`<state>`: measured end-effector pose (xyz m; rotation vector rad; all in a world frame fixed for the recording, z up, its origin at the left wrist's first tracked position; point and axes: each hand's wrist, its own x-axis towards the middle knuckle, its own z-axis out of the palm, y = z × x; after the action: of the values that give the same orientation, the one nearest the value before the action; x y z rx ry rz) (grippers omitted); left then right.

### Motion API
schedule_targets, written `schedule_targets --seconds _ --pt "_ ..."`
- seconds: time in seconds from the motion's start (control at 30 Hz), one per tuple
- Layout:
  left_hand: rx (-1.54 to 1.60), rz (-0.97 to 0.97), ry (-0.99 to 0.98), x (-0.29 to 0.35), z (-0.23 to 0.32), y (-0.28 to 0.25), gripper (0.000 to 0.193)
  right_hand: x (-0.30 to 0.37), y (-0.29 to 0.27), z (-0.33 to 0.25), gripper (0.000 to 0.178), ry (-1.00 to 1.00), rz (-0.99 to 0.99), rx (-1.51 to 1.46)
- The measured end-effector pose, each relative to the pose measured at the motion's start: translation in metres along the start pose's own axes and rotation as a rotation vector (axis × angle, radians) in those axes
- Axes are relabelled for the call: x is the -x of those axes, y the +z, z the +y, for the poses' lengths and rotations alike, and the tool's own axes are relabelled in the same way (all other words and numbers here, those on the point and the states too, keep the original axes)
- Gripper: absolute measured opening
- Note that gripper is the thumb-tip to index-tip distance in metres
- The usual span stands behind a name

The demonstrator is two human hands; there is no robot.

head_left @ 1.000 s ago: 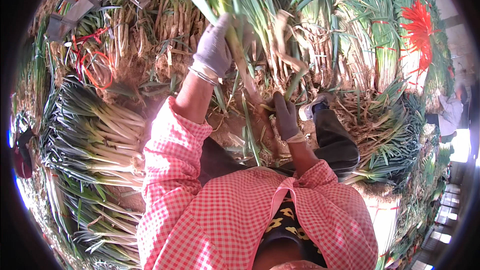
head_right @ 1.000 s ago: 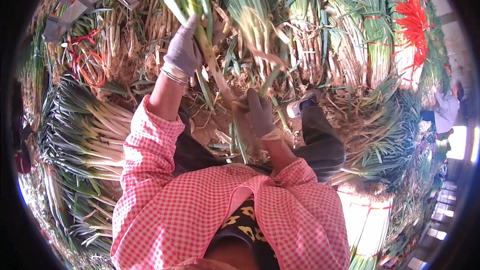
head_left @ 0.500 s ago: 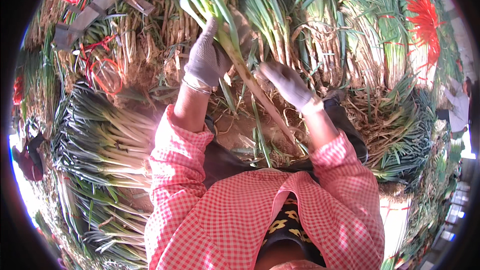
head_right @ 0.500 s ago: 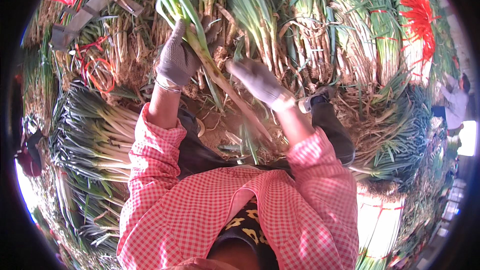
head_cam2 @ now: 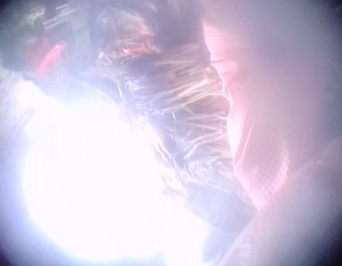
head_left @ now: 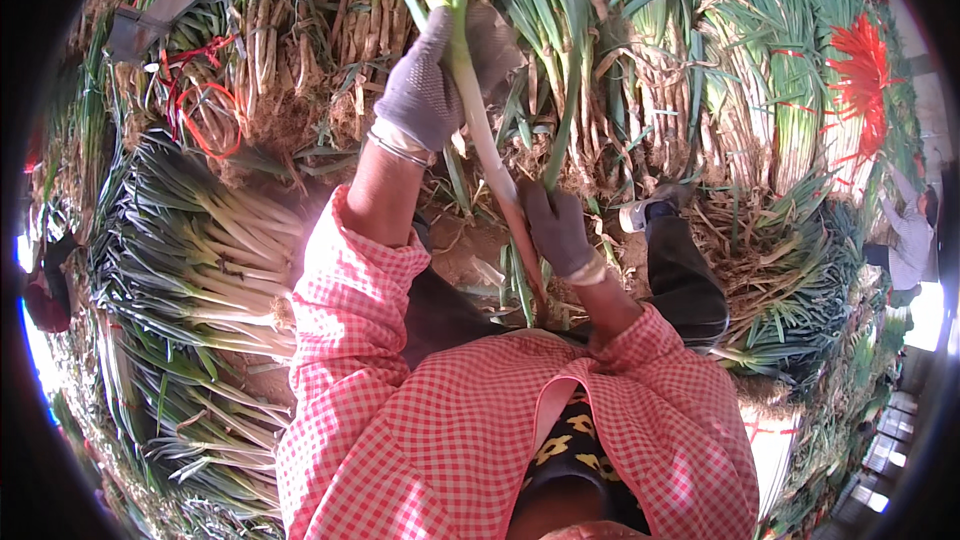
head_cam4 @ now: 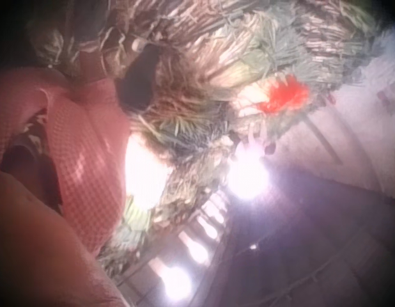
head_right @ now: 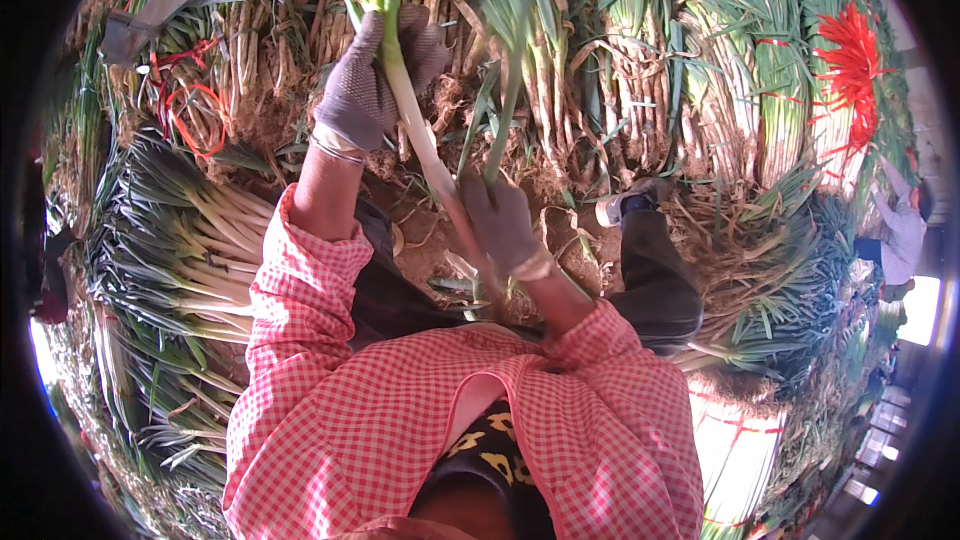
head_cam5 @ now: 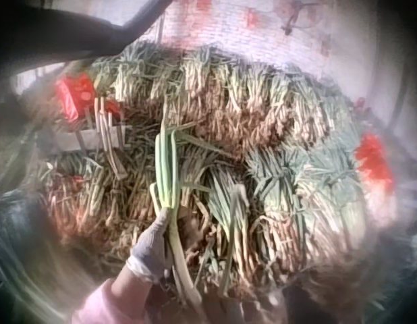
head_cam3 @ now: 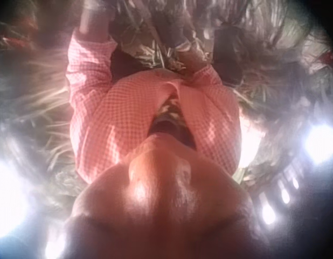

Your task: The person sorts through a large pile of green onions, picking up individual stalks, removing dry outer layers, and placing them back into the pile. The person repeatedly handles the onions, separating and arranging them by hand.

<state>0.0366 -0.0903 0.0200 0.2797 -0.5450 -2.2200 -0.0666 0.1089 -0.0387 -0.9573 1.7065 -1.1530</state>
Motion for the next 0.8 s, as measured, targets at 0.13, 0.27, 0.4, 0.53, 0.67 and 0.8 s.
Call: schedule_targets --seconds 0.13,0.27,0.4,0.53,0.67,0.8 --pt "0.069 -0.173 0.027 0.003 0.035 -0.020 0.033 0.040 -0.033 0.055 0.021 -0.007 -0.133 0.263" --pt "0.067 0.037 0.222 0.019 0.068 -0.030 0.033 0.054 -0.072 0.116 0.023 -0.025 -0.231 0.732" --pt "-0.088 0.129 0.370 0.032 0.094 -0.046 0.029 0.047 -0.099 0.169 0.036 0.003 -0.317 1.308" --pt "-0.067 0.245 0.512 0.026 0.113 -0.069 0.025 0.031 -0.122 0.169 0.041 0.423 -0.470 1.428" --pt "-0.102 0.291 0.576 0.014 0.115 -0.074 0.024 0.007 -0.113 0.104 0.053 0.017 -0.138 1.036" --pt "0.023 0.408 0.468 0.003 0.100 -0.055 0.026 -0.015 -0.059 0.033 0.049 -0.283 -0.271 0.547"
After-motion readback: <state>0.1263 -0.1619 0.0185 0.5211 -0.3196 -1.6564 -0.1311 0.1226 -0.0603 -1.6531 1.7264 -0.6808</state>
